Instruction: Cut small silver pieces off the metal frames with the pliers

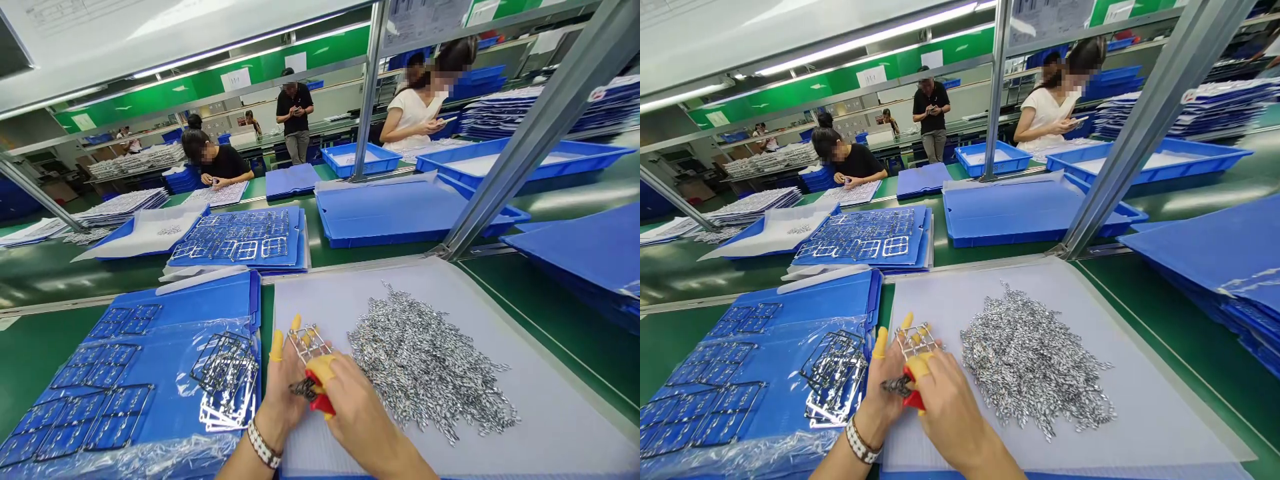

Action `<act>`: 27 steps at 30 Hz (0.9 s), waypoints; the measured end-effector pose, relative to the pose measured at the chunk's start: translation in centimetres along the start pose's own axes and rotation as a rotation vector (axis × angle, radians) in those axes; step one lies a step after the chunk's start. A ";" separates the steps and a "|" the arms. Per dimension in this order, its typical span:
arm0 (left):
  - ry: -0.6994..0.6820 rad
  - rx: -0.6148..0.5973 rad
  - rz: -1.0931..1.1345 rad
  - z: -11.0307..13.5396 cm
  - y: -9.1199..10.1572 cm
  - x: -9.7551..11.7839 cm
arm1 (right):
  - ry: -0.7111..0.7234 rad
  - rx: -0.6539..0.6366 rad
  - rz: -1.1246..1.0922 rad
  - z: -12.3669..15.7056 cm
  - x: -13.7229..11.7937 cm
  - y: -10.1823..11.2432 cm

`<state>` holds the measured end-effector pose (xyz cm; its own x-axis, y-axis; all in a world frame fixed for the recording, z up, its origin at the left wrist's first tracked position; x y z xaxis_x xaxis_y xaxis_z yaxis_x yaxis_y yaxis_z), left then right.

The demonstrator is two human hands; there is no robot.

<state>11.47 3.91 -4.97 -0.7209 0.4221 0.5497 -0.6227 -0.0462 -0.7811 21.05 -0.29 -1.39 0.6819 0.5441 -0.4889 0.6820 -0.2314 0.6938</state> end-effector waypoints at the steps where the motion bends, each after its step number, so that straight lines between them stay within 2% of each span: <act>1: 0.068 -0.022 0.074 -0.3 0.1 -0.2 | 0.043 -0.054 0.047 0.2 -0.7 -0.7; 5: 0.168 -0.091 0.197 -1.0 0.4 -0.2 | 0.069 -0.198 0.090 0.9 -1.6 -2.1; 9: 0.192 -0.078 0.173 -1.3 1.0 -0.3 | 0.032 -0.220 -0.002 0.9 -1.4 -0.7; 12: 0.153 -0.036 0.166 -1.3 0.9 -0.6 | -0.112 -0.197 0.060 0.1 -0.4 0.6; 16: 0.059 0.014 0.101 -1.1 0.8 -0.8 | -0.330 -0.348 0.265 -1.1 1.6 0.6; 20: 0.009 0.023 0.013 -1.2 1.2 -0.9 | -0.349 -0.432 0.323 -1.8 2.1 -0.1; 27: -0.043 0.024 -0.065 -1.5 2.2 -1.1 | -0.342 -0.483 0.344 -2.1 1.8 -0.3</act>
<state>11.35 4.70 -7.74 -0.6910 0.3856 0.6114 -0.6752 -0.0421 -0.7365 21.48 2.45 -1.35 0.9380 0.2004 -0.2829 0.2714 0.0834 0.9589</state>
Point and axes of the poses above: each hand's wrist, its own z-axis away from the middle knuckle, its own y-axis out of the back of the hand, x = y × z, the point moved 5 cm from there along -z, towards the middle knuckle, and after that the axes turned 3 degrees about z, right-handed, at the moved point
